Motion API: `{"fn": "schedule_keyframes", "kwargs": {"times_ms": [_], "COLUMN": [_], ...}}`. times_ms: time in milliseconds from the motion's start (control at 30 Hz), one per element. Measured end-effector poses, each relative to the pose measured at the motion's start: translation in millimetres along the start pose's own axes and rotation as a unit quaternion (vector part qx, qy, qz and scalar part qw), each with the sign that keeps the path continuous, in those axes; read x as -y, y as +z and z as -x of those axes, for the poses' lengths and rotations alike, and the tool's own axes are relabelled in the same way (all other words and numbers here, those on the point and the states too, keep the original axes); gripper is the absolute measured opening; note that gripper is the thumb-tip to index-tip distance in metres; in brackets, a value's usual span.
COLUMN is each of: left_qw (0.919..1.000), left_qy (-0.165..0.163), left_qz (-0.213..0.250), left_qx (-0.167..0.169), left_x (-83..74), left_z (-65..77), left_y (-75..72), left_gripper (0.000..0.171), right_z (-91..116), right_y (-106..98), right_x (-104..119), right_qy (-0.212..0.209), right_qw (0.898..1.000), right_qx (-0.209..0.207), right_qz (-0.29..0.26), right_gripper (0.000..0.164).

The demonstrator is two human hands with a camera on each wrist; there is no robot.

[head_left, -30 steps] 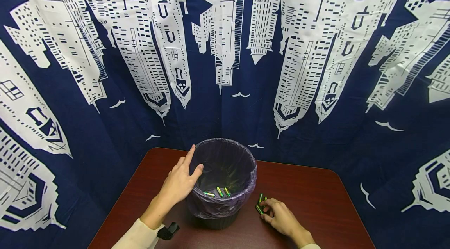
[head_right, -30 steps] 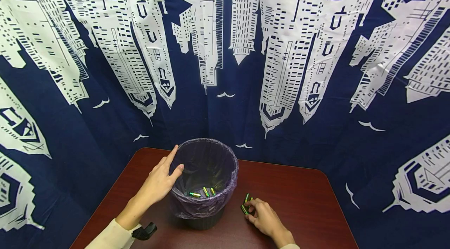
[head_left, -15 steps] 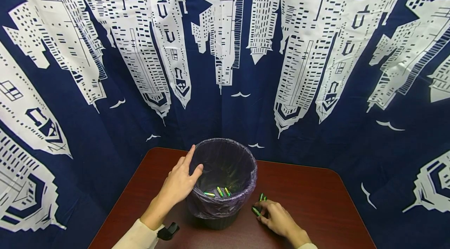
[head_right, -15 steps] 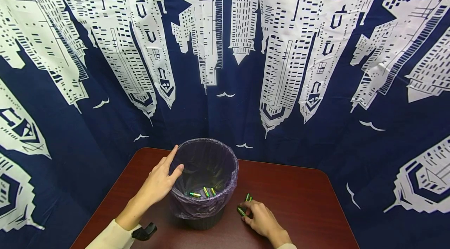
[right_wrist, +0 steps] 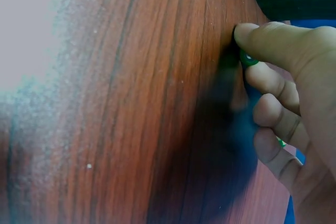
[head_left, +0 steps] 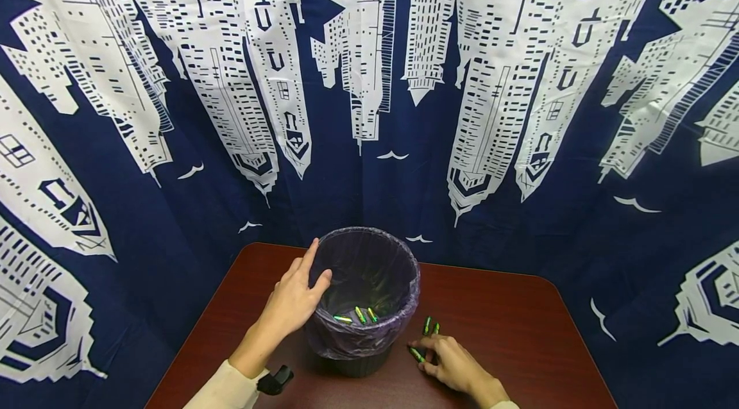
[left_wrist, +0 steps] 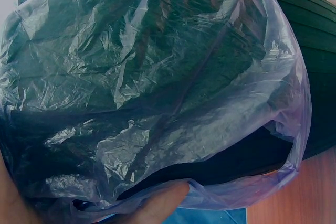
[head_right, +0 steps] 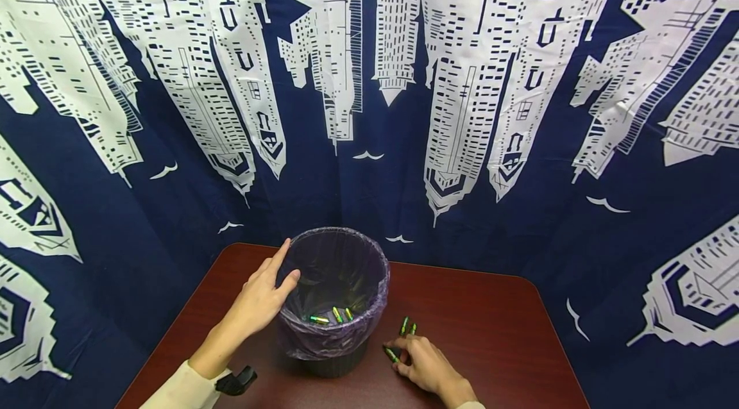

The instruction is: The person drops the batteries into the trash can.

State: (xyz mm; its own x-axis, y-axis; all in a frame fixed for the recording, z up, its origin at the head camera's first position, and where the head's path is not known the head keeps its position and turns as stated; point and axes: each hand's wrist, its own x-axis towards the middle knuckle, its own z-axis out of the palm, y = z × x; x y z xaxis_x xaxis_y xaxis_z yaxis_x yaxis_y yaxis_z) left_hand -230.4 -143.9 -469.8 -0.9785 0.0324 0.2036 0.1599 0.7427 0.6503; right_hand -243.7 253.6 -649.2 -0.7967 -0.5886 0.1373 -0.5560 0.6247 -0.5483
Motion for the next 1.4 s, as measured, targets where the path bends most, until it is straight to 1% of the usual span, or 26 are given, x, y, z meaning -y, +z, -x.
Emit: {"fn": "schedule_keyframes", "kwargs": {"times_ms": [233,467,567,933,1167,1400], "left_qw": [1.0,1.0,1.0,1.0,1.0,1.0], "left_qy": [0.002,0.002,0.001,0.003,0.002,0.003], "left_qz": [-0.003,-0.003,-0.002,0.0,-0.001,-0.001], "left_qx": [-0.002,-0.003,-0.004,-0.006,-0.005,-0.003], "left_x": [0.1,1.0,1.6,1.6,1.9,2.0], "left_z": [0.0,0.2,0.3,-0.1,-0.3,-0.7], "left_y": [0.9,0.8,0.8,1.7,1.6,0.5], "left_gripper": [0.08,0.08,0.08,0.08,0.08,0.08], "right_z": [3,7,8,10,11,11], "right_y": [-1,-3,-4,-4,-5,-3], "right_x": [-1,1,2,0,-2,-4], "right_qy": [0.012,0.043,0.051,0.055,0.065,0.058], "right_qw": [0.999,0.994,0.992,0.99,0.987,0.985], "right_qx": [0.021,0.048,0.051,0.053,0.06,0.06], "right_qz": [-0.024,-0.083,-0.103,-0.12,-0.137,-0.148], "right_gripper": [0.045,0.048,0.046,0.048,0.056,0.048]}}
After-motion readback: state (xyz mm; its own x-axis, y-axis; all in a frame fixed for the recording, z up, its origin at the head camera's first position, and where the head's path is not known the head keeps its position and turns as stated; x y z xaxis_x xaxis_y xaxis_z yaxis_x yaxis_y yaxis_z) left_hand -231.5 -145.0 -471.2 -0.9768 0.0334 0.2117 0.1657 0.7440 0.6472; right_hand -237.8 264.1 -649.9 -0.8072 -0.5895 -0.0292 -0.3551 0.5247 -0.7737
